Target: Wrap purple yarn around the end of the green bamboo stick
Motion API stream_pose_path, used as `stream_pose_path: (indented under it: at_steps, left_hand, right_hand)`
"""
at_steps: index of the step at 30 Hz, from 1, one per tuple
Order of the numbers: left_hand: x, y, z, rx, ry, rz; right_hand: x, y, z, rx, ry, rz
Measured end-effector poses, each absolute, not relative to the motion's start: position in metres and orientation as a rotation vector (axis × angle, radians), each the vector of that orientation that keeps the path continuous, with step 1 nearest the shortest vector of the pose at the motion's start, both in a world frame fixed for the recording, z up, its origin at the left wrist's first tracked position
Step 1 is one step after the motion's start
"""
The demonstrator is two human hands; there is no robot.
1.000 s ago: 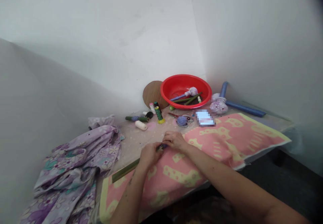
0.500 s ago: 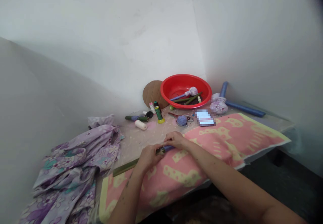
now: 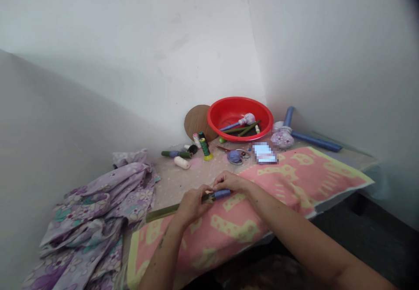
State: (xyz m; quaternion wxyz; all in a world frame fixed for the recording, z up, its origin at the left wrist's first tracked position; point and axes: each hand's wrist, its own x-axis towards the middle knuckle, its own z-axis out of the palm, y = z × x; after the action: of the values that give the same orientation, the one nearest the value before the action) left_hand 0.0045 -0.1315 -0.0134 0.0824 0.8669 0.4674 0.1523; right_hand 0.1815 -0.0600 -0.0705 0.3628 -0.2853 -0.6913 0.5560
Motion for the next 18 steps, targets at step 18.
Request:
stream_pose_path:
  at_steps: [18]
  left_hand:
    - [0.010, -0.119, -0.008, 1.826, 1.242, 0.924]
  right_hand:
    - [0.174, -0.070, -0.063, -0.587, -1.439, 1.668]
